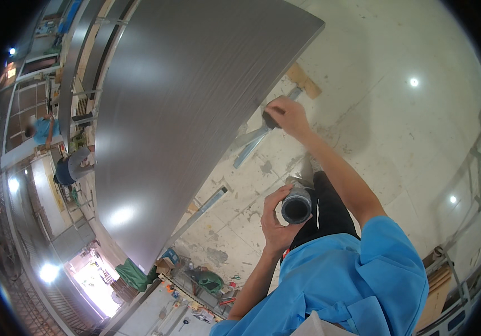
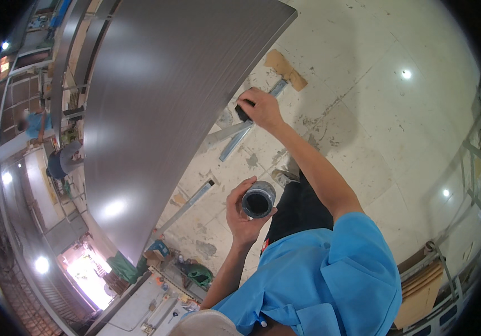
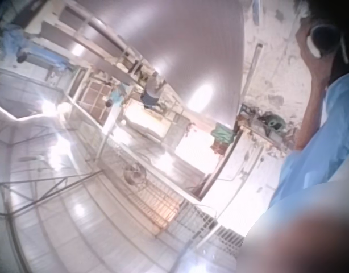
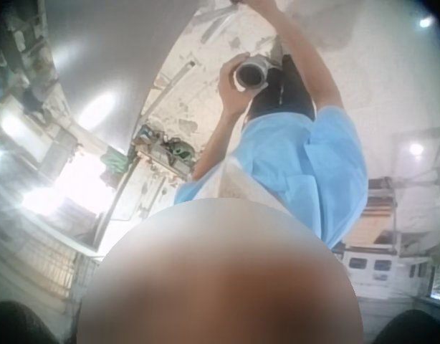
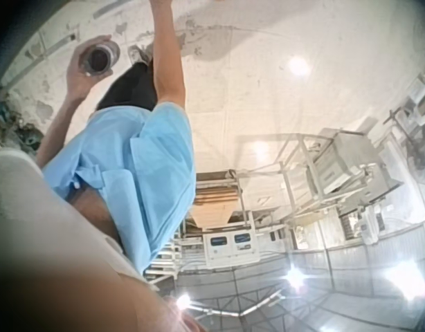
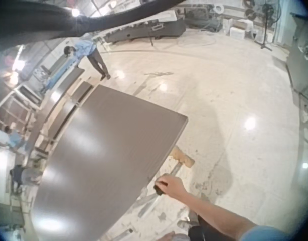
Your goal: The person wipes a large gray panel with a cloth while holding a small container. They repeatedly dip the cloth into the container and wipe different sections of the panel's surface.
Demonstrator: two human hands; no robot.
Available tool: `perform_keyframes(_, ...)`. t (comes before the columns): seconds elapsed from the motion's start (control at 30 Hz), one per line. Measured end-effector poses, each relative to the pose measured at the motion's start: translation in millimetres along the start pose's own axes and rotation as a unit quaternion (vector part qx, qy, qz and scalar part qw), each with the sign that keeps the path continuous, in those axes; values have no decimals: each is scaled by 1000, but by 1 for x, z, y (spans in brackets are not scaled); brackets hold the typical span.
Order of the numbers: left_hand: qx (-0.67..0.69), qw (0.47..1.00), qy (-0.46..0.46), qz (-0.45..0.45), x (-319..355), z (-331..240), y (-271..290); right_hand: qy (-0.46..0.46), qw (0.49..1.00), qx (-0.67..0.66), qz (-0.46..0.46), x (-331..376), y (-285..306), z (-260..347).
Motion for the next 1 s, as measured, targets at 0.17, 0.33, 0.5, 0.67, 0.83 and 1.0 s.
perform_keyframes(0.17, -7, 1000, -3, 3, -5, -2, -2, -20, 986, -36, -161, 2, 4, -6)
perform_keyframes(0.33, -9, 1000, -7, 11, -13, -3, -6, 42, 999, -1, -19, -2, -5, 1)
perform_keyframes(0.5, -8, 1000, 1, 15, -17, -4, -9, -43, 991, -52, -119, -10, 9, -4)
perform_keyframes(0.67, -7, 1000, -5, 22, -22, -3, -13, 16, 999, -13, -25, -14, 11, -4)
perform_keyframes(0.83, -13, 999, -7, 31, -30, -6, -18, -6, 993, -20, -120, -21, 29, -10)
perform_keyframes(1.0, -2, 1000, -8, 28, -35, -9, -22, 11, 991, -40, -124, -29, 45, -12)
Point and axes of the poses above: each hand's wrist, its own x-axis away from the middle knuckle, its own y-axis out of the back of the hand, z = x × y, the point moved 2 cm from there along -x, towards the middle knuckle, and after that the axes turned 10 degrees about z, right-handed, at the moved point
